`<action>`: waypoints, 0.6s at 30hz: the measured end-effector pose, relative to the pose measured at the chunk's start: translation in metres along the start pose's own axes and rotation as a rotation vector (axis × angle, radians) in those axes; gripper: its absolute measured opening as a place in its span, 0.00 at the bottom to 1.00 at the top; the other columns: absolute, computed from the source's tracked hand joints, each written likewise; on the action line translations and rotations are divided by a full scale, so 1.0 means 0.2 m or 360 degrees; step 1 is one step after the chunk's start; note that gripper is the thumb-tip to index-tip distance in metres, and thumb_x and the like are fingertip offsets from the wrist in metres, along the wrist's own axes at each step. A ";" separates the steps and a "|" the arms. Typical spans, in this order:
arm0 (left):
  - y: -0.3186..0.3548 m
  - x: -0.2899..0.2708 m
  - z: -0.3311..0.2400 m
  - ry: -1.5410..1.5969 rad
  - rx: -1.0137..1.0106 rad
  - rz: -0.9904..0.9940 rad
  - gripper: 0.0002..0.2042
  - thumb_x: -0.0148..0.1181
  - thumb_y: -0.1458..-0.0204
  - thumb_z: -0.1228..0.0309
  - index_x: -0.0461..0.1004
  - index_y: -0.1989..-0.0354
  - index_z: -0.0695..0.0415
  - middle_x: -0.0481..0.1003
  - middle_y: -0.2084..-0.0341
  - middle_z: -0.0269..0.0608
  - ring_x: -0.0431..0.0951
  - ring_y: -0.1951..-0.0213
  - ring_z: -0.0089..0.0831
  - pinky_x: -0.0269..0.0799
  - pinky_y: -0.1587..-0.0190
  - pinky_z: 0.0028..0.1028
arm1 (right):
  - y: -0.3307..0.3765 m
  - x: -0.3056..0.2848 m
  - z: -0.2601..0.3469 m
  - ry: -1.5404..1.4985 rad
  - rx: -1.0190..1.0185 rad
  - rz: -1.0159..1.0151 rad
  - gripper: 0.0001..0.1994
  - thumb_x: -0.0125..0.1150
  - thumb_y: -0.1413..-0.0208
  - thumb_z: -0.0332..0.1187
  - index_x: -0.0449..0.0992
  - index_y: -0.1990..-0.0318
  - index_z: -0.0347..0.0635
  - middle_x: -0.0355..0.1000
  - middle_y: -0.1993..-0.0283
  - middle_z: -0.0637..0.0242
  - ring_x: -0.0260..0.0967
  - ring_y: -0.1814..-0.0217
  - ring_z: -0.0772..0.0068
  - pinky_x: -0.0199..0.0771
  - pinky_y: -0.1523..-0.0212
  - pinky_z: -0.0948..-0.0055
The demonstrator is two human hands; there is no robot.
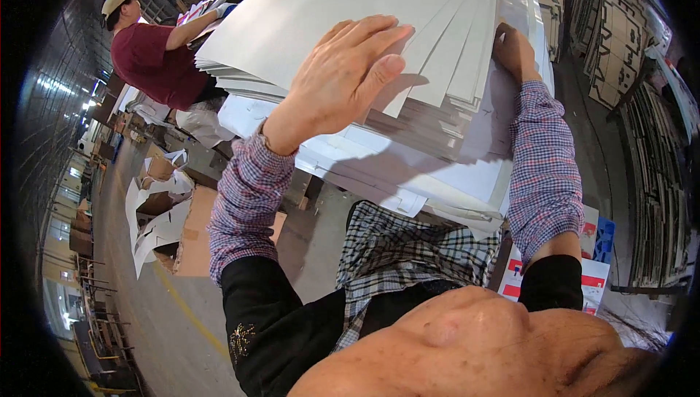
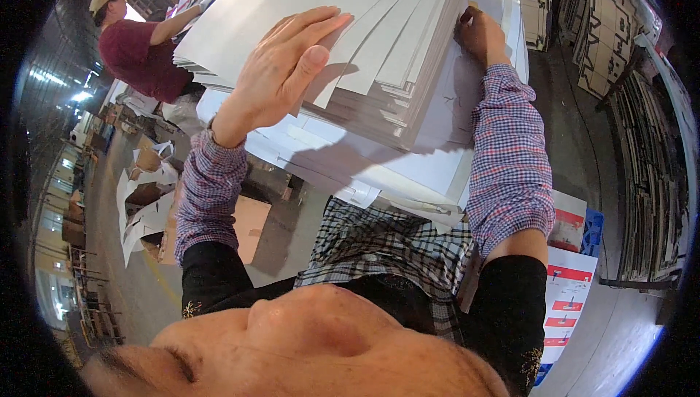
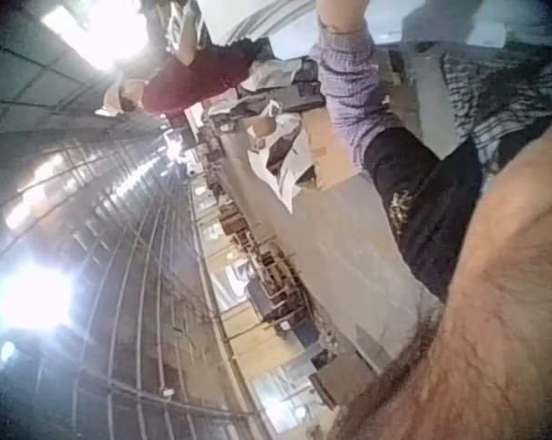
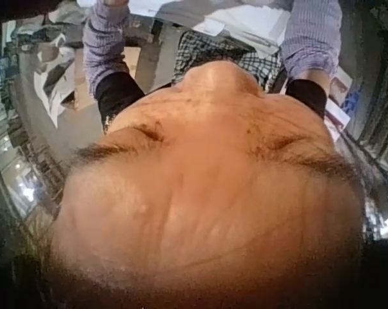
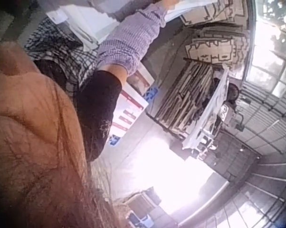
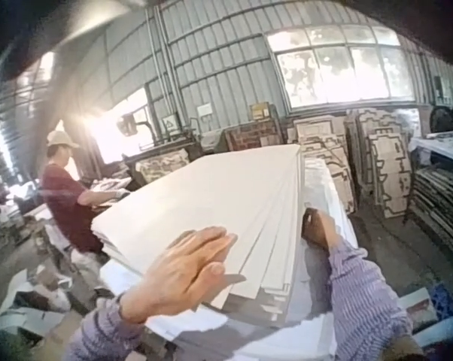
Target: Manually sorting through and aligning a stack of white paper sheets on a table.
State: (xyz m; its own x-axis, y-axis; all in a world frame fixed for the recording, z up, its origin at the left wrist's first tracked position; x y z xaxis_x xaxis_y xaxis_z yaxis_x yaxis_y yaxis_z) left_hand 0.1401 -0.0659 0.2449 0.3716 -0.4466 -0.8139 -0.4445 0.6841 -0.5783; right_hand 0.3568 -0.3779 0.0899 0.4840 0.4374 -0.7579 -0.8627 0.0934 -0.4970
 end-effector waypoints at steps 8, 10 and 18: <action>0.05 0.00 -0.05 -0.0261 0.0123 -0.0452 0.21 0.47 0.30 0.58 0.75 0.39 0.59 0.78 0.46 0.50 0.77 0.44 0.48 0.70 0.40 0.43 | 0.01 -0.02 0.04 -0.0036 0.0028 0.0007 0.12 0.57 0.40 0.42 0.81 0.54 0.51 0.81 0.57 0.47 0.79 0.52 0.40 0.77 0.51 0.50; 0.04 -0.05 -0.07 -0.0264 0.0114 -0.0439 0.21 0.46 0.29 0.60 0.76 0.40 0.60 0.78 0.45 0.50 0.78 0.44 0.48 0.71 0.41 0.42 | 0.01 -0.01 0.04 -0.0031 0.0045 0.0011 0.12 0.57 0.40 0.42 0.81 0.54 0.51 0.81 0.57 0.46 0.79 0.52 0.40 0.77 0.51 0.50; 0.09 -0.39 -0.40 0.1617 0.0070 -0.0166 0.18 0.51 0.32 0.65 0.81 0.59 0.70 0.81 0.63 0.54 0.82 0.65 0.42 0.77 0.60 0.32 | -0.02 0.03 -0.02 -0.0151 0.0001 -0.0069 0.13 0.57 0.42 0.41 0.83 0.55 0.49 0.80 0.57 0.44 0.78 0.51 0.40 0.77 0.51 0.51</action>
State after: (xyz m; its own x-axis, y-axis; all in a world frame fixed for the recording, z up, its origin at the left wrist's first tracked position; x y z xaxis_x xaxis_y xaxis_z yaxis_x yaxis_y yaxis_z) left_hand 0.0382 -0.0638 0.2938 -0.4694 -0.7690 -0.4338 -0.4115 0.6253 -0.6631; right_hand 0.3637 -0.3784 0.0854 0.5048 0.5156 -0.6923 -0.8413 0.1145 -0.5282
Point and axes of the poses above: each hand's wrist, its own y-axis away from the middle knuckle, its own x-axis out of the palm, z = x × y, the point moved 9 cm from there along -y, towards the middle knuckle
